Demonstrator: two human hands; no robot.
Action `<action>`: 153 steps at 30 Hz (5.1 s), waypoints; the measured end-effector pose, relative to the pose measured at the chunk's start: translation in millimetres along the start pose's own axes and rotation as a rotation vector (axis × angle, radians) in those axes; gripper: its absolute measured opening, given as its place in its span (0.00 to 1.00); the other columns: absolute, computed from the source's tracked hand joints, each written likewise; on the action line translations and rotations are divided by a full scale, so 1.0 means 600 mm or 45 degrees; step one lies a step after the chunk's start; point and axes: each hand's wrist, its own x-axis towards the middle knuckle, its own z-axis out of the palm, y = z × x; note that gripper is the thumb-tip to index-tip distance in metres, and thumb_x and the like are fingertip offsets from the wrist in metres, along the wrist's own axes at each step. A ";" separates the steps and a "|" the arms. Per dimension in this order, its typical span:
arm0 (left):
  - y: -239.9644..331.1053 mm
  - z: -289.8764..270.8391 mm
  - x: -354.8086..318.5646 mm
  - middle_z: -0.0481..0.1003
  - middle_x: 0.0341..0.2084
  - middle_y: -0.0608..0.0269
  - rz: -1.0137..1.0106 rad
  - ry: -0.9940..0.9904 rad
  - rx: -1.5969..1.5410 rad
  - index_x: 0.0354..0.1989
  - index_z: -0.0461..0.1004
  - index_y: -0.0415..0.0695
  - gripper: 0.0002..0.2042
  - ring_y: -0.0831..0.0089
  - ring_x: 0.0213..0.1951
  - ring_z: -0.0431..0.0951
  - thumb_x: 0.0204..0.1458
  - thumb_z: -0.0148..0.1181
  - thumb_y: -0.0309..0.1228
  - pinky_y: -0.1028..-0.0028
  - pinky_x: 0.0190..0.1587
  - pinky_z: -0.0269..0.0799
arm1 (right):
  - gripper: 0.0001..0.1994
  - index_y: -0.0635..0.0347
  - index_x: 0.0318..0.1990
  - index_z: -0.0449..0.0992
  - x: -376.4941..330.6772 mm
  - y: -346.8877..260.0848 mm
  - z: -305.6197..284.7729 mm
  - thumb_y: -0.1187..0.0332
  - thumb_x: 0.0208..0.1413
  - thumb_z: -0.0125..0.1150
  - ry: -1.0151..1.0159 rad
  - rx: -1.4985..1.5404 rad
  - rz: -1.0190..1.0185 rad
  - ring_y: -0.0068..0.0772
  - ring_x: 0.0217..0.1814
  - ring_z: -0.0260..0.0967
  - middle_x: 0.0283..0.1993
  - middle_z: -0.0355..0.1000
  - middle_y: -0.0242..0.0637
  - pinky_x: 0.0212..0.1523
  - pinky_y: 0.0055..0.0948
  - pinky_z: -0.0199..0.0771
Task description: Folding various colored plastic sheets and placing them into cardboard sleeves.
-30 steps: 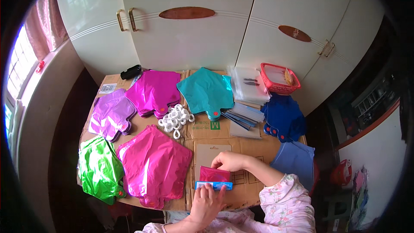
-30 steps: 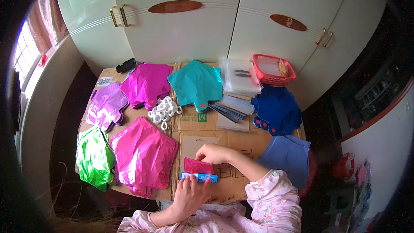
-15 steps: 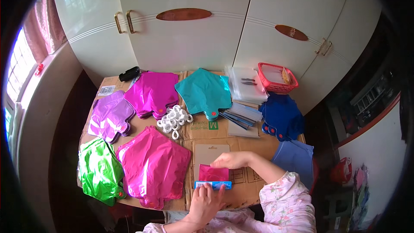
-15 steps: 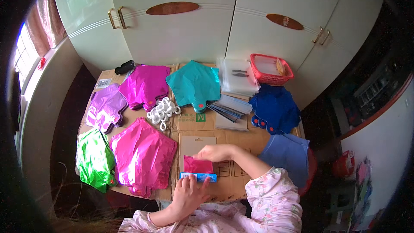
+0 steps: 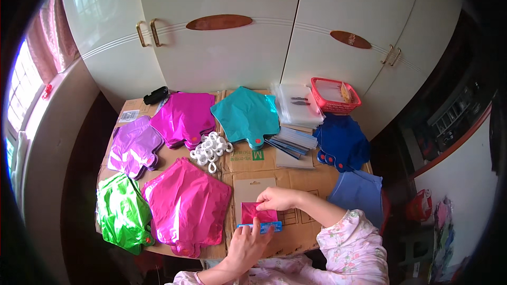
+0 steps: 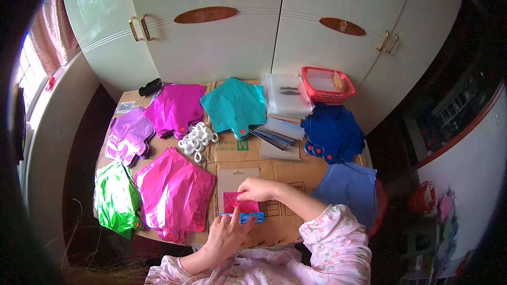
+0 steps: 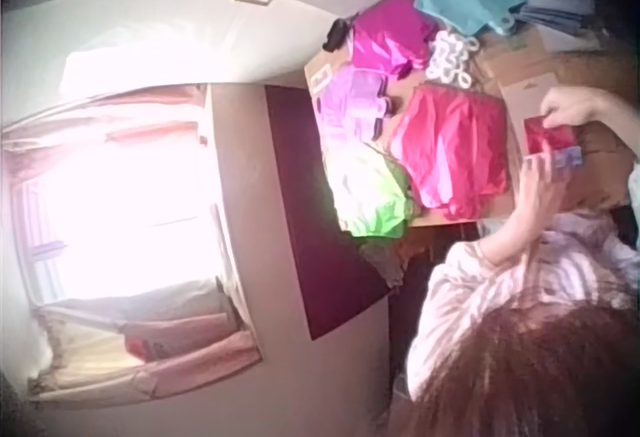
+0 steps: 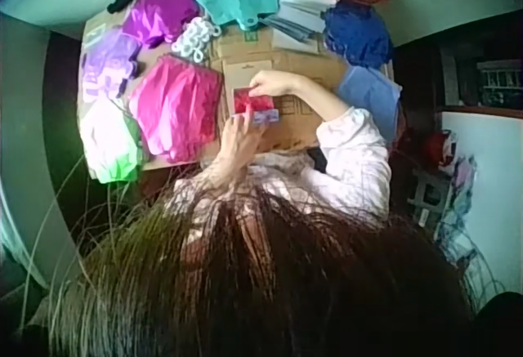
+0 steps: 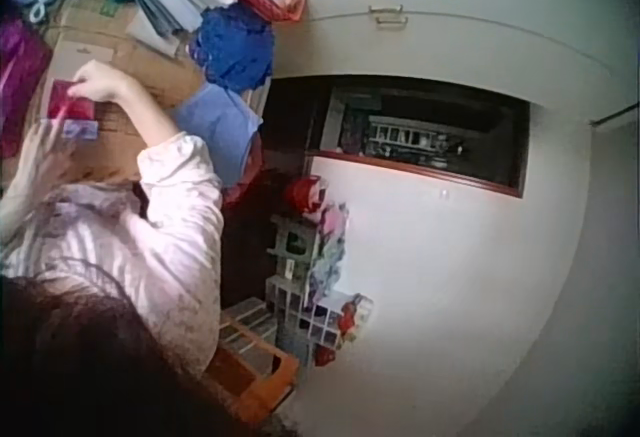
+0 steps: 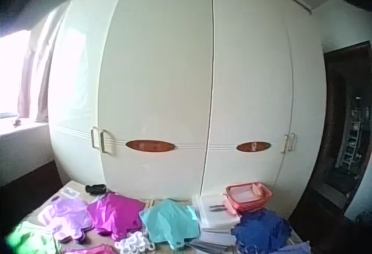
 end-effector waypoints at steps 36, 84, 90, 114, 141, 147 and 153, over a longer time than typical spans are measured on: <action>0.013 -0.009 0.032 0.71 0.46 0.42 0.089 0.022 0.186 0.46 0.66 0.44 0.15 0.51 0.38 0.78 0.48 0.51 0.31 0.51 0.56 0.63 | 0.09 0.52 0.39 0.76 0.009 0.159 -0.395 0.70 0.49 0.55 0.968 -1.105 0.138 0.44 0.45 0.73 0.40 0.76 0.42 0.46 0.40 0.72; -0.028 -0.002 -0.006 0.76 0.40 0.60 0.567 0.234 -0.080 0.43 0.73 0.43 0.15 0.64 0.39 0.79 0.46 0.55 0.34 0.70 0.39 0.77 | 0.01 0.56 0.26 0.73 -0.064 0.047 0.068 0.72 0.44 0.57 1.232 -1.141 -0.350 0.33 0.29 0.72 0.25 0.67 0.33 0.28 0.32 0.75; -0.032 0.005 -0.014 0.76 0.41 0.60 0.573 0.234 -0.087 0.43 0.73 0.44 0.15 0.64 0.40 0.79 0.46 0.55 0.35 0.69 0.40 0.77 | 0.02 0.55 0.27 0.72 -0.062 0.044 0.074 0.71 0.44 0.56 1.279 -1.233 -0.419 0.28 0.30 0.70 0.25 0.65 0.29 0.27 0.27 0.74; -0.033 0.031 0.030 0.74 0.46 0.61 0.335 0.295 0.019 0.49 0.72 0.46 0.19 0.65 0.46 0.77 0.46 0.52 0.32 0.69 0.47 0.74 | 0.12 0.63 0.42 0.73 -0.101 -0.006 0.104 0.72 0.48 0.62 1.464 -0.626 -0.547 0.36 0.44 0.68 0.41 0.69 0.40 0.46 0.29 0.72; -0.021 0.019 0.000 0.73 0.44 0.55 -0.297 0.786 -0.574 0.55 0.67 0.40 0.22 0.66 0.44 0.75 0.48 0.57 0.22 0.70 0.47 0.71 | 0.06 0.63 0.42 0.71 -0.127 0.047 0.256 0.73 0.61 0.48 1.389 1.550 -0.390 0.22 0.40 0.69 0.39 0.72 0.33 0.47 0.26 0.68; -0.035 0.051 -0.006 0.76 0.32 0.63 -0.851 0.144 -2.675 0.40 0.71 0.39 0.06 0.78 0.29 0.76 0.57 0.55 0.26 0.81 0.26 0.70 | 0.07 0.63 0.44 0.71 -0.127 0.058 0.268 0.73 0.61 0.48 1.266 1.414 -0.515 0.22 0.40 0.67 0.40 0.72 0.33 0.47 0.26 0.66; -0.025 0.045 0.005 0.77 0.27 0.59 -0.959 0.327 -2.783 0.35 0.73 0.38 0.04 0.74 0.27 0.79 0.57 0.55 0.26 0.80 0.27 0.74 | 0.08 0.63 0.43 0.72 -0.133 0.041 0.250 0.71 0.62 0.48 1.143 1.516 -0.576 0.23 0.41 0.68 0.40 0.73 0.33 0.50 0.30 0.67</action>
